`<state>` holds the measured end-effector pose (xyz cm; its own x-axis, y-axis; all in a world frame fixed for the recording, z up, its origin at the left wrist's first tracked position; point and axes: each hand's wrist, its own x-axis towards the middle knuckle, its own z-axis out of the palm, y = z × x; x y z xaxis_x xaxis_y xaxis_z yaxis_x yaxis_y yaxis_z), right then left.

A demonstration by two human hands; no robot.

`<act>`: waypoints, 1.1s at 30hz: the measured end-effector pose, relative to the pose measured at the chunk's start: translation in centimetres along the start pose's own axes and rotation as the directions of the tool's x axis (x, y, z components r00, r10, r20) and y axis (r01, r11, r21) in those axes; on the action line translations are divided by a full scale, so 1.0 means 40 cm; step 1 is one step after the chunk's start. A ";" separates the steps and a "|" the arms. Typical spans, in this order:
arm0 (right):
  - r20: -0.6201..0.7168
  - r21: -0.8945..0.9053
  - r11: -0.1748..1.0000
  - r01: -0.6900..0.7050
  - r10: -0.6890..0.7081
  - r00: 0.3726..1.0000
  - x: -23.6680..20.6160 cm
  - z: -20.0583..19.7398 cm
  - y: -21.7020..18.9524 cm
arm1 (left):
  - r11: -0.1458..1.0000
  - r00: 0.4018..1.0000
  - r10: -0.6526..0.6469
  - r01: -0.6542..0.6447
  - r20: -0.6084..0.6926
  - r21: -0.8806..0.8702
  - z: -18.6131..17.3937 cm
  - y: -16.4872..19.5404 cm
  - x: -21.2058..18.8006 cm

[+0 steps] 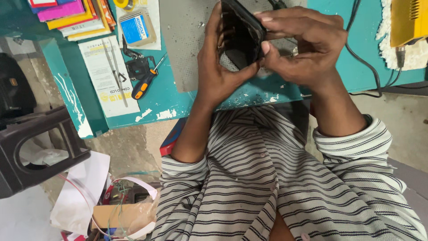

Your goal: The person holds a smartphone, pries open its back cover by hand, removes the cover, and uses a screwdriver to unscrew and work on the internal components, lifting the battery area and manipulating small parts on the workbench.

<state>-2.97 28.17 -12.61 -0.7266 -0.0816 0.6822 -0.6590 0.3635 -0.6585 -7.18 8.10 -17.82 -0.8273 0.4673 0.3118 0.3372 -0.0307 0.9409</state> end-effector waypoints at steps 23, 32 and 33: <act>0.015 -0.209 0.969 0.132 -0.132 0.991 -0.044 -0.034 -0.005 | 0.990 0.998 0.065 -0.067 0.018 0.126 0.017 -0.039 -0.026; 0.131 0.246 0.923 -0.297 0.272 0.953 -0.031 -0.077 -0.037 | 0.948 0.980 0.161 -0.186 0.114 0.260 -0.008 -0.043 -0.023; 0.146 0.259 0.921 -0.292 0.261 0.954 -0.030 -0.080 -0.041 | 0.951 0.981 0.148 -0.177 0.128 0.254 -0.011 -0.039 -0.025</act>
<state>-0.41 30.62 -11.32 -0.8938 -0.1183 0.4326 -0.4453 0.1183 -0.8876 -7.08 7.31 -19.54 -0.7041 0.5665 0.4282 0.5809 0.1125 0.8062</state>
